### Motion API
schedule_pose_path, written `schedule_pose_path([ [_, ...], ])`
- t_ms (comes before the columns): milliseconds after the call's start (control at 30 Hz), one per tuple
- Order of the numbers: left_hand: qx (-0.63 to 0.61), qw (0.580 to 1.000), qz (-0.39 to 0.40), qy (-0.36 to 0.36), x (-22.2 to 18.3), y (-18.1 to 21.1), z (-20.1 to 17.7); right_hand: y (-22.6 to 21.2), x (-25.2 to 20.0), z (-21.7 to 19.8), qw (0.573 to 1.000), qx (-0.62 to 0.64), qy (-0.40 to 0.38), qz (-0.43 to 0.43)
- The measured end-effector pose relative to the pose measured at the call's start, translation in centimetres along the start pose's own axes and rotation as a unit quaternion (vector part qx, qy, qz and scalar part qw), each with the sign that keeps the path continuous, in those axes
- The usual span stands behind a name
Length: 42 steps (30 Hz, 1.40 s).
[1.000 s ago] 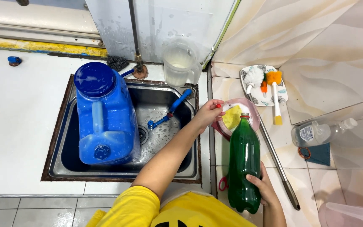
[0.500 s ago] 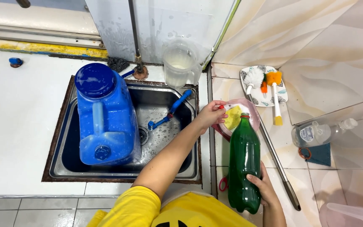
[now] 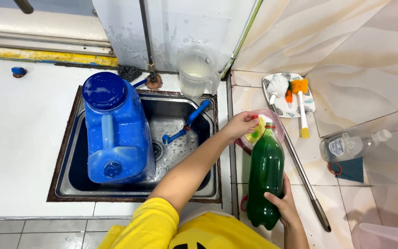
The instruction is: Cleaning a blue plastic water container in a sink using a sponge and scissors
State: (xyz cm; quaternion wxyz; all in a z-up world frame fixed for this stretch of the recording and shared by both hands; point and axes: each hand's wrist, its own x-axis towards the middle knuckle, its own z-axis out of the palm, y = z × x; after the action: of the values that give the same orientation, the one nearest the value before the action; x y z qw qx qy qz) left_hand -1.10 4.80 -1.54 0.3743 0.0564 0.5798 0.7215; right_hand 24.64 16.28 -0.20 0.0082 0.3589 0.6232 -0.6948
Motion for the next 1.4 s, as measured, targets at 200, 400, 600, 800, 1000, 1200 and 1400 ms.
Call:
schedule_pose_path([
  [200, 0.332, 0.94, 0.077, -0.034, -5.4, 8.4, 4.8, 2.3, 1.1, -1.4, 0.984, -0.072, 0.02, -0.16],
  [400, 0.354, 0.895, 0.206, -0.177, -7.3, 10.0, 10.2, 2.0, -0.7, -2.1, 0.936, -0.203, 0.16, -0.237],
  [600, 0.513, 0.734, 0.374, -0.24, -8.6, 10.1, 16.2, 2.5, -0.6, -5.0, 0.863, -0.219, 0.266, -0.369],
  [800, 0.297, 0.705, 0.499, -0.407, -9.3, 8.8, 19.6, 1.3, 1.1, -8.8, 0.802, -0.188, 0.337, -0.457],
  [1000, 0.185, 0.74, 0.545, -0.348, -9.6, 6.5, 23.1, 4.3, 0.7, -8.0, 0.832, -0.073, 0.302, -0.46],
  [1200, 0.254, 0.86, 0.355, -0.263, -10.9, 11.1, 21.1, 2.4, -1.9, -4.9, 0.901, -0.032, 0.312, -0.299],
  [1400, 0.264, 0.776, 0.314, -0.48, -9.7, 10.0, 20.4, 3.2, -1.2, -5.1, 0.893, -0.032, 0.285, -0.347],
])
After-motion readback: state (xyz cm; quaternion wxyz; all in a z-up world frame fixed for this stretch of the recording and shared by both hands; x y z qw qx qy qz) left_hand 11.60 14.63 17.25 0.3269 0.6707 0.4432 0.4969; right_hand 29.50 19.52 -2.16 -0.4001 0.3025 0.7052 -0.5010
